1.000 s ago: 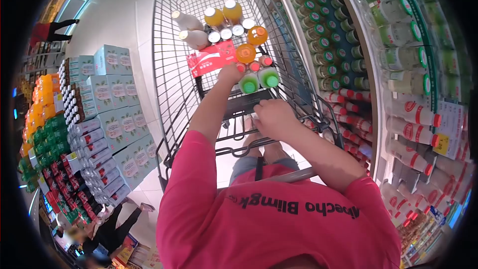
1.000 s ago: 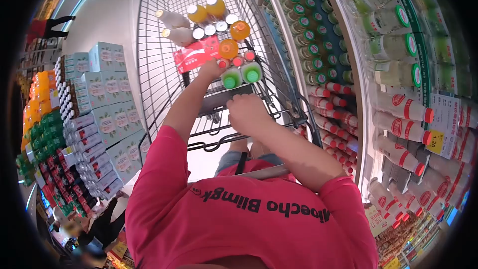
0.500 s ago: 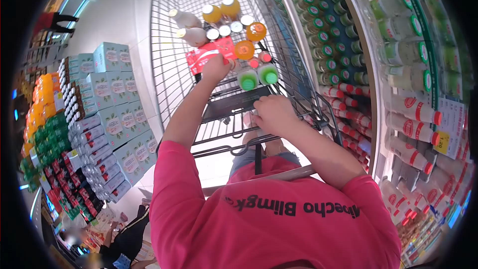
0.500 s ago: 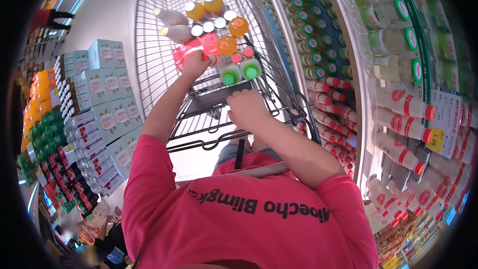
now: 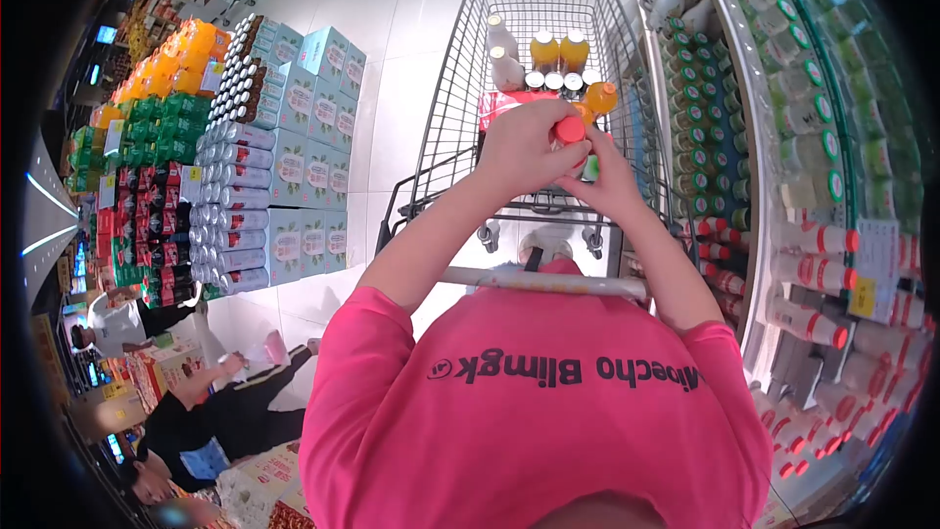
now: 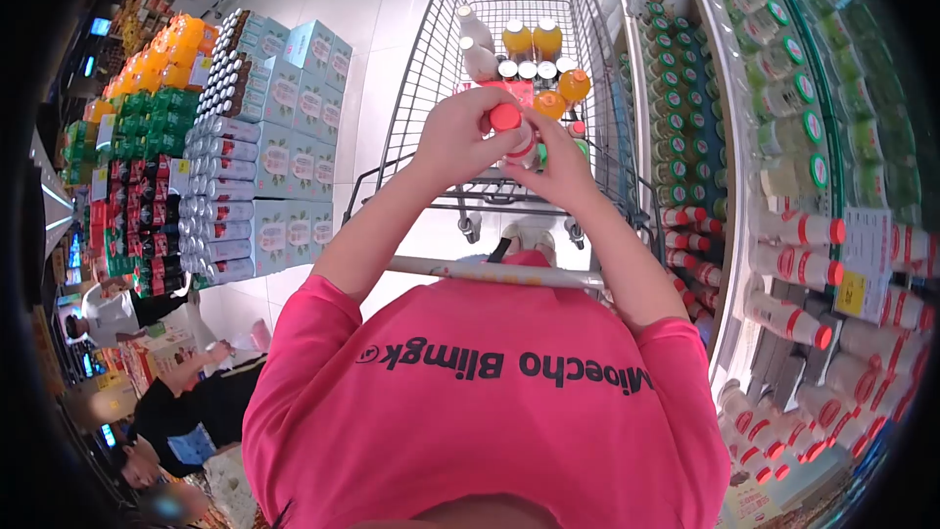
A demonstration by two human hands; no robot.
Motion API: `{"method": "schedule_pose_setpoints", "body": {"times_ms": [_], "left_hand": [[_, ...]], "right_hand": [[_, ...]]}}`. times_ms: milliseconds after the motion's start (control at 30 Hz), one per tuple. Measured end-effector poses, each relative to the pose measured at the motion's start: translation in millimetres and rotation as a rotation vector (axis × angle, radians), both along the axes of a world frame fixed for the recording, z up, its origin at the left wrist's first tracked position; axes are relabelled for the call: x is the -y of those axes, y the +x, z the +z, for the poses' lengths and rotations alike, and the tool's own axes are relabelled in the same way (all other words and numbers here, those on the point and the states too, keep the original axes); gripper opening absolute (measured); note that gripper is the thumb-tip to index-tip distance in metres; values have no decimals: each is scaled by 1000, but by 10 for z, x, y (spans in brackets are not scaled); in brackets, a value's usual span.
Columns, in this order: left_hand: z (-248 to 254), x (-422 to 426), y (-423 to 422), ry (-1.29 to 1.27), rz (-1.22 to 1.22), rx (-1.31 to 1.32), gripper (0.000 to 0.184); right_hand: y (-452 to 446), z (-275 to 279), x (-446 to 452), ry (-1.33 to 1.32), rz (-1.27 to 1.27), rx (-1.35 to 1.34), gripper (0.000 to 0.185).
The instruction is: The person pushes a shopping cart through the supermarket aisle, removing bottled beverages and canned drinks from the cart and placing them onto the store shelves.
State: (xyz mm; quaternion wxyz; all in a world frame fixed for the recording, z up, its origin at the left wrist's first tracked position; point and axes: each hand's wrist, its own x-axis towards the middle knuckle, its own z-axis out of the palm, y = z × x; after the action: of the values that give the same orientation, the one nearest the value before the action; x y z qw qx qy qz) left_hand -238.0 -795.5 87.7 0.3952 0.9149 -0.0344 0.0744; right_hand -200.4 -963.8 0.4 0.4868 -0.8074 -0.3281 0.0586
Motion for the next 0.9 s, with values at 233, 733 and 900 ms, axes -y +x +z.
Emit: {"method": "schedule_pose_setpoints", "body": {"times_ms": [233,733,900], "left_hand": [[45,78,-260,-117,-153,-28,57],[-1401,-481,-321,187,-158,-577,40],[-1552,-537,-334,142,-162,-529,38]], "right_hand": [[-272,358,307,239,-256,-88,65],[-1186,857,2266,472,-1250,337,61],[-1561,1026,2748,288,-1558,482,55]]}}
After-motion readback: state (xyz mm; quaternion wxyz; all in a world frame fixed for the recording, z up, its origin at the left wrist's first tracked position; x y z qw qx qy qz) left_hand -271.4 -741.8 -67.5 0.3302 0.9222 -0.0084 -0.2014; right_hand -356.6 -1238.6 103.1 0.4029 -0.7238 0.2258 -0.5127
